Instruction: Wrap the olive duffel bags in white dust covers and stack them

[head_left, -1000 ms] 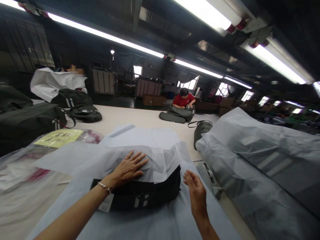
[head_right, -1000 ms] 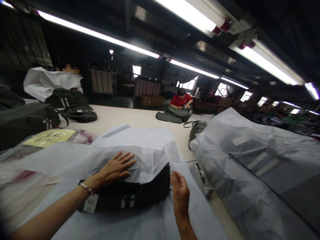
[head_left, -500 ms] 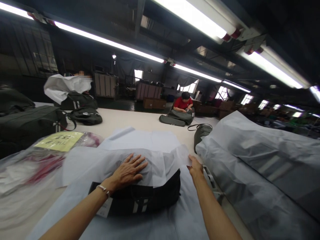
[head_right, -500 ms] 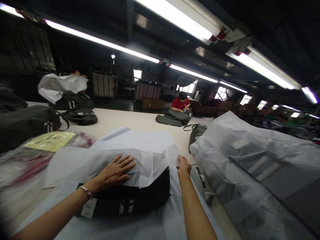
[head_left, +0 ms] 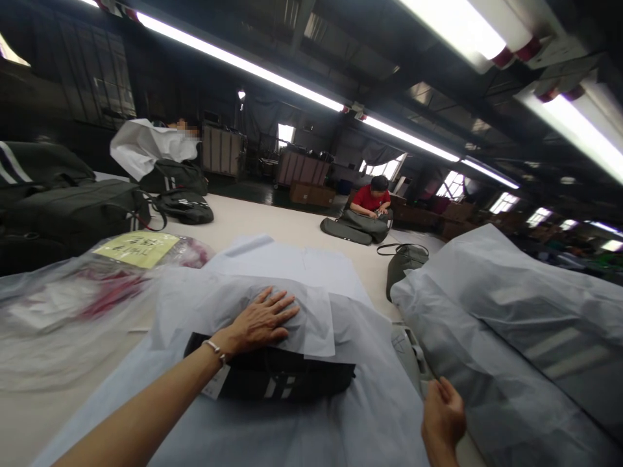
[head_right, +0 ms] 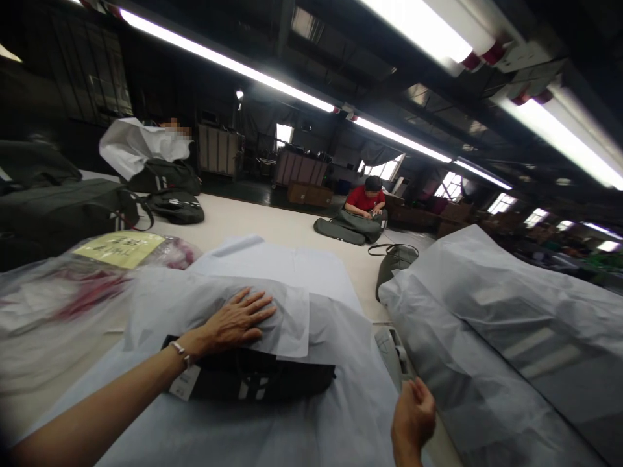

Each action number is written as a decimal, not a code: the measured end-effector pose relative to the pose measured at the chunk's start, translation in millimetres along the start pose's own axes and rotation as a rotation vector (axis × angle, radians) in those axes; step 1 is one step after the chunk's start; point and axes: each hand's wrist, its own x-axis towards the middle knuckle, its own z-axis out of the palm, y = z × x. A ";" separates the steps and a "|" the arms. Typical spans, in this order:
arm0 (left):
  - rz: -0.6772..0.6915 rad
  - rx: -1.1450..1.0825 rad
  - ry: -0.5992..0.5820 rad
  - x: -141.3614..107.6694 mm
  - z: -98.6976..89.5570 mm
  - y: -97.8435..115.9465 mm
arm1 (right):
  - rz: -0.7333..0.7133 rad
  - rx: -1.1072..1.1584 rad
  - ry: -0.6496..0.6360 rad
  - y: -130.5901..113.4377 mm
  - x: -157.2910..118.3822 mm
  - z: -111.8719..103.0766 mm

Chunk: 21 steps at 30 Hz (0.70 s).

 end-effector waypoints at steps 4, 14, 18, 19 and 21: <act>-0.005 -0.031 -0.003 0.2 -3.8 1.0 | -0.716 -0.263 -0.205 -81.3 -37.4 49.9; -0.086 -0.057 0.044 -3.6 -0.4 14.0 | -1.511 -0.582 -0.903 -80.1 -149.9 179.3; -0.077 -0.117 -0.017 6.0 -29.2 4.6 | -1.493 -0.619 -0.907 -61.9 -141.8 182.0; -0.111 -0.111 -0.003 6.4 -37.1 -1.6 | -1.489 -0.622 -0.912 -62.7 -140.8 181.7; -0.274 -0.030 0.073 1.6 -46.1 -15.6 | -1.475 -0.632 -0.918 -65.9 -140.8 181.4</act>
